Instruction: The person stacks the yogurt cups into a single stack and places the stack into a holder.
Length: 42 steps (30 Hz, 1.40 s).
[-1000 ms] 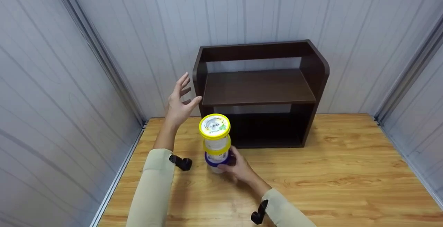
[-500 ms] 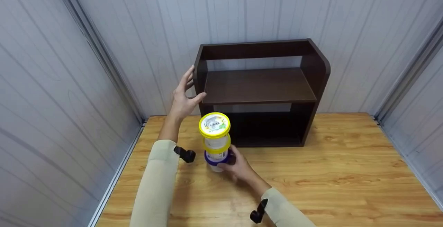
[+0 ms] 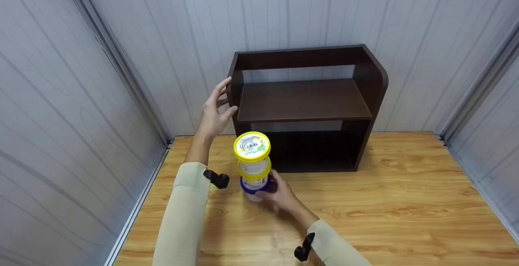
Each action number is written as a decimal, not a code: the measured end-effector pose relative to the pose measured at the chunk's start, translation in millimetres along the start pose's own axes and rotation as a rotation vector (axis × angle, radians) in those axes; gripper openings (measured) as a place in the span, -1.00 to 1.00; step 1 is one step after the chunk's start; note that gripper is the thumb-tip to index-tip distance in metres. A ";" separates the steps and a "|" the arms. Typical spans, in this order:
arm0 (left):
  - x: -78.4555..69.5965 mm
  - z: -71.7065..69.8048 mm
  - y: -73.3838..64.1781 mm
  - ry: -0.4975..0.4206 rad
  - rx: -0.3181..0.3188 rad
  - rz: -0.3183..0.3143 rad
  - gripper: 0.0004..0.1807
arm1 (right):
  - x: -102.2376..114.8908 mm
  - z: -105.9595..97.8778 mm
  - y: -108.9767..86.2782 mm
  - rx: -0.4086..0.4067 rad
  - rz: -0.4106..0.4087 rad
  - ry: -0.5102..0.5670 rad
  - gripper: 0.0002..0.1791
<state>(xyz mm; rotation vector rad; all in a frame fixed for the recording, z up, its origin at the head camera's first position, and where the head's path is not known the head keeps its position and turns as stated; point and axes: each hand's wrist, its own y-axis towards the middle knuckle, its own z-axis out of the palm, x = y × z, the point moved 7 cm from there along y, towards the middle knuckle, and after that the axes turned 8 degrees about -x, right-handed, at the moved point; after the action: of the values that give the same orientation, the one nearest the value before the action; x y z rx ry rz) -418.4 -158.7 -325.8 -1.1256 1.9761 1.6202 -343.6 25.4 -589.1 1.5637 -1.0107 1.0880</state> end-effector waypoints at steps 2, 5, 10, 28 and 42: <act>1.4 0.3 -0.1 0.003 0.002 -0.014 -0.15 | 0.7 0.0 -0.5 -0.006 -0.008 -0.001 -0.17; 2.6 0.8 -0.9 0.009 0.008 -0.035 -0.15 | 4.6 -0.9 -3.3 -0.026 -0.020 -0.008 -0.18; 1.9 1.9 -0.6 0.010 0.012 -0.035 -0.15 | 23.7 -6.0 -11.3 -0.037 -0.010 0.000 -0.19; -1.1 5.3 0.9 -0.009 0.006 -0.019 -0.14 | 10.2 -39.7 -13.4 -0.067 -0.013 -0.024 -0.16; -2.9 5.1 -1.6 0.001 0.014 -0.004 -0.14 | 40.9 -74.3 -17.2 -0.084 -0.035 -0.012 -0.17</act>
<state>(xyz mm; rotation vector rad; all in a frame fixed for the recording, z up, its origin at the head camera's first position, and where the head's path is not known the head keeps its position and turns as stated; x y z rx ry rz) -416.5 -153.0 -326.3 -1.1254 1.9815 1.6016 -329.8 96.7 -542.3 1.5161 -1.0206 1.0011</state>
